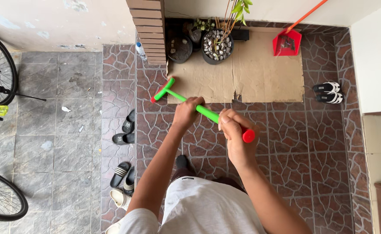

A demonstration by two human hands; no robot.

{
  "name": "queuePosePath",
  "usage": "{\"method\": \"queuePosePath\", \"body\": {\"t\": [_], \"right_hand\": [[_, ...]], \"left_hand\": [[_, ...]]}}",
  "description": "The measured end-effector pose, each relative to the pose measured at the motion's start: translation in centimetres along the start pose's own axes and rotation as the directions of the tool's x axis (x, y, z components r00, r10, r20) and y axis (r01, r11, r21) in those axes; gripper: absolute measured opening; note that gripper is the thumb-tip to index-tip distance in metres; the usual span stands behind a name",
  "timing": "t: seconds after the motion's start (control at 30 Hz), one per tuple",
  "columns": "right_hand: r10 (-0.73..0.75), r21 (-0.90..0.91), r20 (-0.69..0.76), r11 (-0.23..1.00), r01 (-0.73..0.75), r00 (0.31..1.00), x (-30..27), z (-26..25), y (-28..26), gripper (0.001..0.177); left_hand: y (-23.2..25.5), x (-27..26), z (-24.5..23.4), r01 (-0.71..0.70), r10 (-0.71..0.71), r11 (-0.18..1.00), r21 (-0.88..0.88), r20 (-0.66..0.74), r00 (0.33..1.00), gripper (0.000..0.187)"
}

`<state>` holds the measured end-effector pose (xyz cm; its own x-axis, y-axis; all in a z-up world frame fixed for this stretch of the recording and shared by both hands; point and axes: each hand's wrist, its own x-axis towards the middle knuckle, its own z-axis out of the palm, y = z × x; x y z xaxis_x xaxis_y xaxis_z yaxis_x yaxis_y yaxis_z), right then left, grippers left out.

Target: The person sweeps a tiled entryway and porch area using a broom, moving around motorcycles and a shoe rack.

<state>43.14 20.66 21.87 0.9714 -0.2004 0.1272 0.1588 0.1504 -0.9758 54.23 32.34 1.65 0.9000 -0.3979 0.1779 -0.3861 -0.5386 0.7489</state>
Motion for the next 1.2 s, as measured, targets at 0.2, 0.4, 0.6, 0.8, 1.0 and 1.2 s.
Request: {"method": "queuePosePath", "body": {"t": [0.2, 0.4, 0.6, 0.8, 1.0, 1.2], "right_hand": [[0.128, -0.323, -0.040, 0.937, -0.134, 0.991, 0.5, 2.1, 5.9, 0.019], [0.255, -0.350, -0.020, 0.904, -0.245, 0.967, 2.1, 4.6, 9.0, 0.016], [0.036, -0.174, 0.198, 0.985, -0.001, 0.979, 3.0, 4.4, 12.4, 0.032], [0.332, -0.200, 0.180, 0.934, -0.296, 0.926, 2.0, 4.2, 13.2, 0.020], [0.190, 0.005, 0.157, 0.981, -0.193, 0.969, 4.6, 1.2, 4.8, 0.028], [-0.068, 0.147, 0.226, 0.989, 0.035, 0.972, 4.5, -2.2, -11.2, 0.045]], "left_hand": [[-7.4, 0.8, 0.7, 0.114, -0.114, 0.993, 0.013, -0.003, 0.993, 0.017], [-10.1, 1.6, -1.6, 0.266, -0.267, 0.958, 0.112, -0.006, 0.964, 0.029], [-13.6, 0.2, -2.1, 0.295, -0.291, 0.948, 0.118, -0.056, 0.955, 0.027], [-17.0, -4.3, -1.6, 0.245, -0.216, 0.943, 0.225, -0.145, 0.966, 0.009], [-5.8, -3.9, -4.9, 0.131, -0.126, 0.983, 0.125, -0.053, 0.991, 0.017], [10.1, -2.4, -4.8, 0.088, -0.074, 0.980, -0.179, 0.083, 0.994, 0.021]]}}
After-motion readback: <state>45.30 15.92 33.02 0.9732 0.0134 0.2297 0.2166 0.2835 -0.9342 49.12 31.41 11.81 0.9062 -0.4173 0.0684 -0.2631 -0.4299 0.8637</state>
